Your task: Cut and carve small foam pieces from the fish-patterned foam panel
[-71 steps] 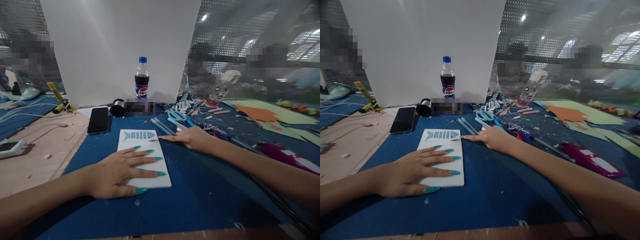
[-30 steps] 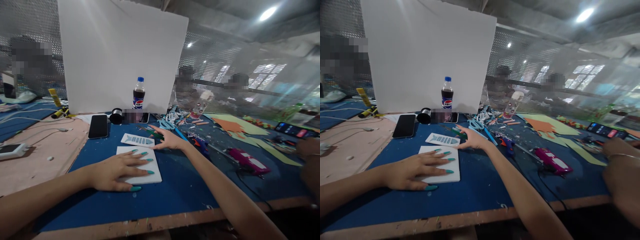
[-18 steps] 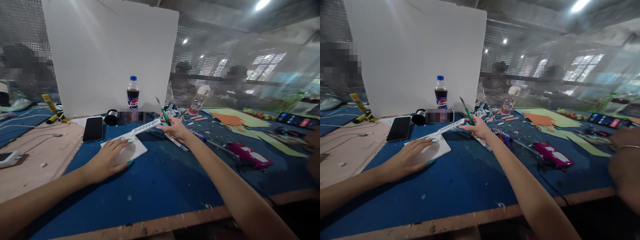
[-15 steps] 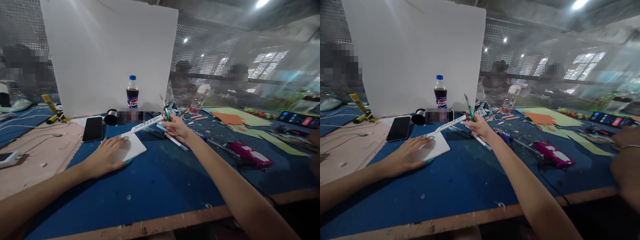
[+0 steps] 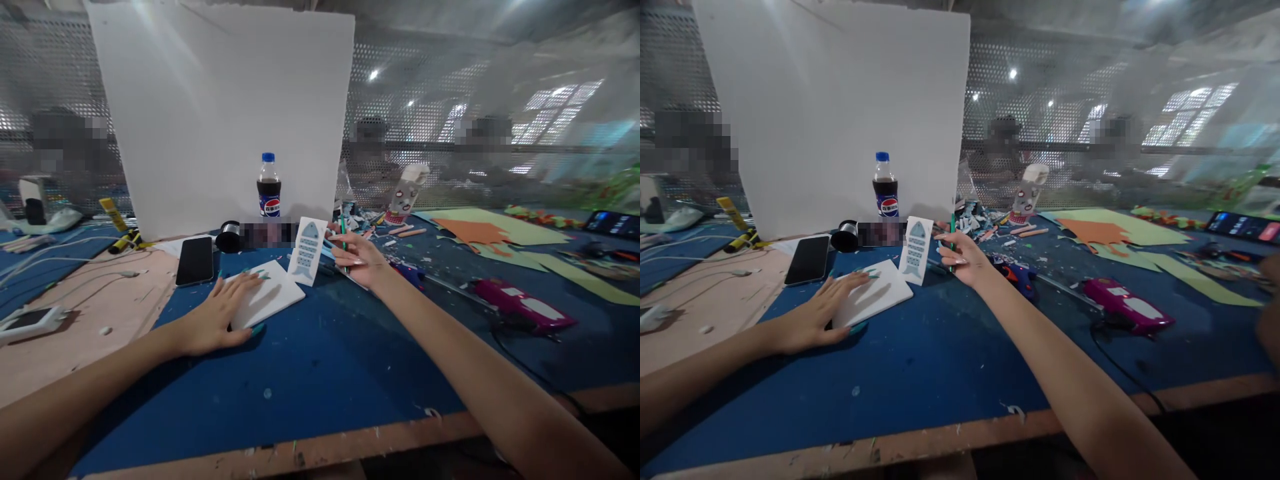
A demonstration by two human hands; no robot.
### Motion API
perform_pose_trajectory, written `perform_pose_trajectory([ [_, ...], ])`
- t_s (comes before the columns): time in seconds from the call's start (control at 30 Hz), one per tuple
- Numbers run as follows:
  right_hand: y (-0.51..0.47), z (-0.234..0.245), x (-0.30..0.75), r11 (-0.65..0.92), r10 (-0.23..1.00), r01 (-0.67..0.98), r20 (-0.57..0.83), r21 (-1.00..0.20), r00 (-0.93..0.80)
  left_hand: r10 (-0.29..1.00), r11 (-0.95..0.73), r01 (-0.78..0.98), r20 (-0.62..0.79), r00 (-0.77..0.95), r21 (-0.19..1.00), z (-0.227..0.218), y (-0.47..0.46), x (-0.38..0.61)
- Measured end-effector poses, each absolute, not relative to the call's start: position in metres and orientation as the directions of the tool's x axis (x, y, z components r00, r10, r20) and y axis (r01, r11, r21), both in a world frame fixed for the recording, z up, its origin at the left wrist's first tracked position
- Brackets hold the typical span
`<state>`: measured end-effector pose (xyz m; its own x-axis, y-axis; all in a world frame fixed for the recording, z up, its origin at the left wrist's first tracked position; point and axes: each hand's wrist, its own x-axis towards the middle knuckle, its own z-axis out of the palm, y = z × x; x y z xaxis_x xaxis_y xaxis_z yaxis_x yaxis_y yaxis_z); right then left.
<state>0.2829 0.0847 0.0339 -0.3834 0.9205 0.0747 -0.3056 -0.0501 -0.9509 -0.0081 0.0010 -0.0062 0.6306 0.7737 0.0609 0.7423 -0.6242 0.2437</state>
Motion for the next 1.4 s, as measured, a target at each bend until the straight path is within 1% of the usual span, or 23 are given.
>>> perform_pose_trajectory([
  [0.1,0.083,0.029,0.277,-0.127,0.919,-0.339,0.018,-0.932,-0.395,0.803,-0.577,0.763,0.030,0.595,0.292,-0.003,0.002,-0.008],
  [0.2,0.083,0.022,0.272,-0.191,0.897,-0.356,-0.015,-0.915,-0.442,0.842,-0.533,0.792,0.103,0.529,0.298,-0.008,0.005,-0.007],
  [0.3,0.084,0.016,0.269,-0.132,0.916,-0.304,0.002,-0.943,-0.401,0.854,-0.519,0.808,0.210,0.476,0.279,-0.014,0.008,-0.006],
  [0.37,0.084,0.014,0.268,-0.094,0.932,-0.228,-0.005,-0.969,-0.363,0.855,-0.515,0.811,0.234,0.462,0.277,-0.015,0.009,-0.006],
  [0.5,0.084,0.014,0.266,-0.114,0.946,-0.115,-0.073,-0.987,-0.316,0.840,-0.541,0.784,0.157,0.519,0.304,-0.009,0.007,-0.007],
  [0.63,0.087,0.012,0.267,-0.144,0.961,-0.111,-0.112,-0.983,-0.253,0.807,-0.582,0.748,0.112,0.580,0.320,-0.006,0.007,-0.009],
  [0.73,0.091,0.011,0.269,-0.179,0.964,-0.132,-0.146,-0.975,-0.223,0.817,-0.566,0.759,0.098,0.568,0.323,-0.009,0.010,-0.012],
  [0.8,0.091,0.011,0.270,-0.222,0.948,-0.108,-0.188,-0.969,-0.258,0.848,-0.524,0.792,0.105,0.520,0.314,-0.012,0.013,-0.013],
  [0.87,0.088,0.013,0.269,-0.266,0.909,-0.044,-0.235,-0.963,-0.344,0.875,-0.482,0.825,0.106,0.473,0.295,-0.015,0.015,-0.014],
  [0.93,0.082,0.016,0.266,-0.296,0.857,0.048,-0.287,-0.954,-0.427,0.877,-0.478,0.836,0.095,0.471,0.270,-0.017,0.017,-0.015],
  [1.0,0.075,0.020,0.262,-0.301,0.811,0.138,-0.330,-0.944,-0.484,0.859,-0.511,0.827,0.092,0.504,0.236,-0.017,0.017,-0.016],
  [1.07,0.069,0.022,0.258,-0.283,0.785,0.188,-0.340,-0.940,-0.518,0.832,-0.555,0.809,0.107,0.545,0.193,-0.016,0.017,-0.016],
  [1.13,0.065,0.025,0.255,-0.254,0.788,0.172,-0.307,-0.952,-0.533,0.800,-0.600,0.788,0.139,0.584,0.141,-0.016,0.017,-0.016],
  [1.23,0.066,0.025,0.255,-0.209,0.833,0.077,-0.219,-0.975,-0.508,0.756,-0.646,0.761,0.178,0.630,0.052,-0.018,0.015,-0.014],
  [1.3,0.070,0.024,0.256,-0.186,0.877,0.026,-0.178,-0.982,-0.446,0.737,-0.661,0.750,0.188,0.649,0.005,-0.018,0.012,-0.013],
  [1.4,0.078,0.021,0.261,-0.174,0.943,-0.011,-0.164,-0.985,-0.289,0.734,-0.653,0.756,0.212,0.646,-0.041,-0.017,0.008,-0.012],
])
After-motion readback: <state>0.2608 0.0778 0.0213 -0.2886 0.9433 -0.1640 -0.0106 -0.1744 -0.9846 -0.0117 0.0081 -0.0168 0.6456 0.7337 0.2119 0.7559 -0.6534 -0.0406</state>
